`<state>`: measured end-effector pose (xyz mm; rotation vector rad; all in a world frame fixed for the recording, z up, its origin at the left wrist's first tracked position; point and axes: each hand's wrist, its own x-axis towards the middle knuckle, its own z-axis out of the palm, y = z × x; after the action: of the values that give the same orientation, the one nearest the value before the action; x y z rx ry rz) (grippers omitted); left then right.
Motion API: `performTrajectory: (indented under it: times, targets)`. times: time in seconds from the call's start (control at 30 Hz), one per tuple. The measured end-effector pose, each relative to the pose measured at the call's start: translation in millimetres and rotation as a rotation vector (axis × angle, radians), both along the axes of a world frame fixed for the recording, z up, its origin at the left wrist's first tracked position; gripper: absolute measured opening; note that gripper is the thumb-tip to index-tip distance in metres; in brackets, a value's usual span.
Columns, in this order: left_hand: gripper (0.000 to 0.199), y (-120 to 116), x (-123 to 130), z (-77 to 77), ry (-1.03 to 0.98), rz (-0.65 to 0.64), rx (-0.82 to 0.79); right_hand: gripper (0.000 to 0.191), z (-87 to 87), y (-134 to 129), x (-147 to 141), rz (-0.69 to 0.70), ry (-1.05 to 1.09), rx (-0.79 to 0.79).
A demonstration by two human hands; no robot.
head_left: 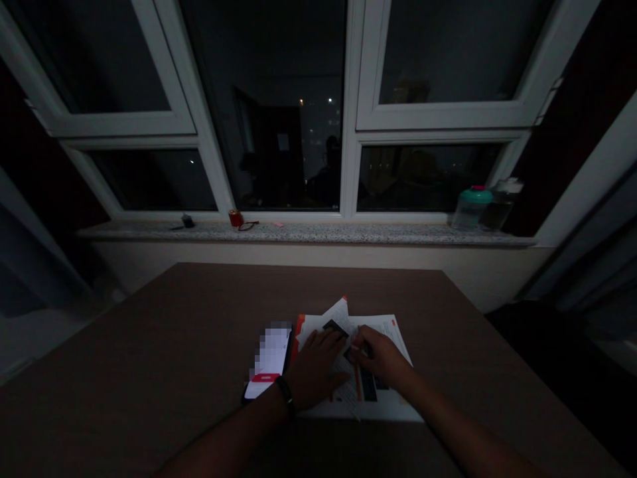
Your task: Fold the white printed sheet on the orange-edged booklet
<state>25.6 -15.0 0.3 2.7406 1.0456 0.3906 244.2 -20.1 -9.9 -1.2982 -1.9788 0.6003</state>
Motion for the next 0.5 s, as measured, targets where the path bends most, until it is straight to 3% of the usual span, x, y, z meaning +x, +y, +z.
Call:
performTrajectory:
  times: [0.23, 0.5]
  targets:
    - [0.055, 2.3, -0.3, -2.1, 0.021, 0.037, 0.011, 0.009, 2.3, 1.6, -0.6, -0.006, -0.01, 0.02]
    - [0.056, 0.6, -0.7, -0.8, 0.024, 0.026, 0.025, 0.014, 1.7, -0.2, -2.9, 0.151, 0.011, -0.044]
